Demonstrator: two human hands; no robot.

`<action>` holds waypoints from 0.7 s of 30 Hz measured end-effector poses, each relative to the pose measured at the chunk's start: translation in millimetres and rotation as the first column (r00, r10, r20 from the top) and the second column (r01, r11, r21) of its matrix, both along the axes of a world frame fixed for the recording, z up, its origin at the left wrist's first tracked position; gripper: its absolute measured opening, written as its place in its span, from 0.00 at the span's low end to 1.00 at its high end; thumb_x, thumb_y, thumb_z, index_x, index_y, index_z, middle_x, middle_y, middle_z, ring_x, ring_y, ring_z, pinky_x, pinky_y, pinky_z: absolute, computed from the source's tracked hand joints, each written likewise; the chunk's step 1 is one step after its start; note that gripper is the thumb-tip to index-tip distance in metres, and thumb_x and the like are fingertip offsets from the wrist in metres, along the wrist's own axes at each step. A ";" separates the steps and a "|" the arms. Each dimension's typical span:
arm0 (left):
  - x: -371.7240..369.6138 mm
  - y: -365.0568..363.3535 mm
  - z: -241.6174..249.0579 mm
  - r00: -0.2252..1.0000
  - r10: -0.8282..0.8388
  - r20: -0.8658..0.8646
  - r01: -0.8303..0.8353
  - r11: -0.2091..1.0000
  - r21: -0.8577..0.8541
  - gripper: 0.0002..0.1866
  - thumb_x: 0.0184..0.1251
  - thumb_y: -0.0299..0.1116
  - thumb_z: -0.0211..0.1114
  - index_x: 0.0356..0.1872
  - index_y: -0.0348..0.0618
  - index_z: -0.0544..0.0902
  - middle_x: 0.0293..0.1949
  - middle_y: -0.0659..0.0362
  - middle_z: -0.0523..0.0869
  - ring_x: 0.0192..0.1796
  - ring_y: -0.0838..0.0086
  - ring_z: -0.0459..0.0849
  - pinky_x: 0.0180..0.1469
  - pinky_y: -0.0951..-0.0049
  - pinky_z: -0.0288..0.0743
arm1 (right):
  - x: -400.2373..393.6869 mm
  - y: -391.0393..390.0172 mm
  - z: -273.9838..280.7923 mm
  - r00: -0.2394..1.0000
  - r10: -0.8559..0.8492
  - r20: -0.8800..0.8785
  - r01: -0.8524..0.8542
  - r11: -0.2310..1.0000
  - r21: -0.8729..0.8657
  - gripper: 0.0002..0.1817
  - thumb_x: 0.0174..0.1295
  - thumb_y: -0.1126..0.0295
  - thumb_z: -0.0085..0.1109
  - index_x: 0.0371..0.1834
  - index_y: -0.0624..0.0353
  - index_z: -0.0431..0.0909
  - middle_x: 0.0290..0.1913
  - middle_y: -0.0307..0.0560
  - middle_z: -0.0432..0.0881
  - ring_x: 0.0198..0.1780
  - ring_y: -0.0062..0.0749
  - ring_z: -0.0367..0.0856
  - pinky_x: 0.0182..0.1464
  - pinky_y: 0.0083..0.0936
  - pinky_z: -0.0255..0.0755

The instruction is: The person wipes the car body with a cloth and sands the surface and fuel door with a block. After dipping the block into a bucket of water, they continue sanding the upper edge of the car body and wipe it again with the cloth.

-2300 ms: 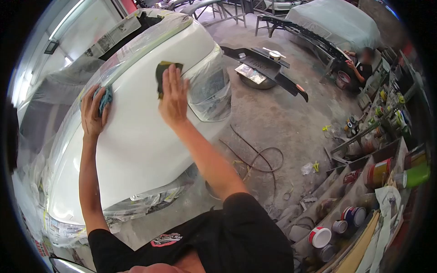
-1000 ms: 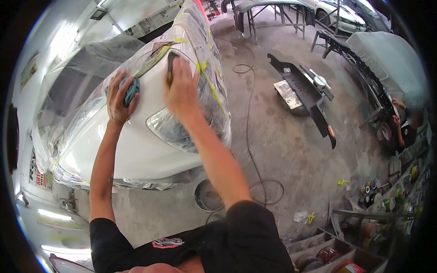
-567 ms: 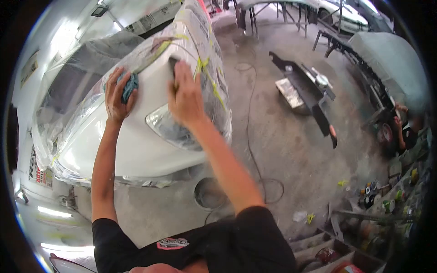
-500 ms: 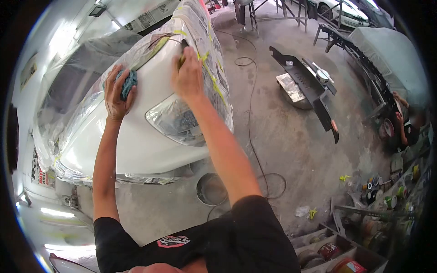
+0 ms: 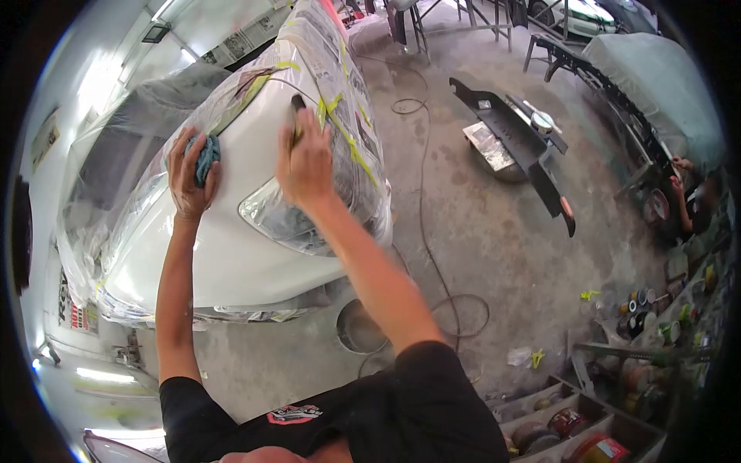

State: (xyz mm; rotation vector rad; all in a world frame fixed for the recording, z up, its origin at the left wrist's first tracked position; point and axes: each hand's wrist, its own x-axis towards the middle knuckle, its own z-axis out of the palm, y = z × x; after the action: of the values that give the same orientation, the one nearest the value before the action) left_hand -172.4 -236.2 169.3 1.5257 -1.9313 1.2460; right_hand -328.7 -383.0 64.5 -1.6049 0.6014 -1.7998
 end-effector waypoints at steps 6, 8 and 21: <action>0.7 1.4 1.4 1.000 -0.006 -0.013 0.006 1.000 0.007 0.30 0.56 0.29 0.74 0.64 0.46 0.81 0.67 0.46 0.79 0.68 0.44 0.77 0.70 0.47 0.69 | -26.9 -17.9 -15.2 0.887 0.417 -0.197 -0.387 0.906 0.171 0.33 0.81 0.51 0.42 0.75 0.69 0.64 0.74 0.70 0.68 0.78 0.58 0.64 0.78 0.49 0.55; 1.4 3.4 0.3 1.000 -0.007 -0.019 0.007 1.000 0.007 0.31 0.56 0.29 0.74 0.64 0.47 0.81 0.67 0.46 0.78 0.69 0.44 0.76 0.71 0.46 0.69 | -22.9 -21.6 -22.9 0.921 0.373 -0.115 -0.371 0.928 0.036 0.33 0.80 0.51 0.43 0.75 0.70 0.63 0.73 0.68 0.70 0.76 0.59 0.66 0.76 0.36 0.60; -1.8 3.0 2.5 1.000 -0.004 -0.028 0.004 1.000 0.009 0.31 0.54 0.29 0.75 0.64 0.47 0.81 0.66 0.47 0.79 0.69 0.45 0.77 0.72 0.46 0.68 | -11.7 -44.9 53.8 0.853 0.516 -0.082 -0.503 0.853 0.138 0.24 0.80 0.54 0.44 0.66 0.62 0.71 0.46 0.65 0.82 0.50 0.59 0.80 0.58 0.40 0.72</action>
State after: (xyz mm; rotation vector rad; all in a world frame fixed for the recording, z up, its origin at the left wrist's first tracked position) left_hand -174.2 -233.2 171.8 1.5353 -1.9238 1.2094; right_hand -340.4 -427.9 118.3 -1.6119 0.2768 -1.2634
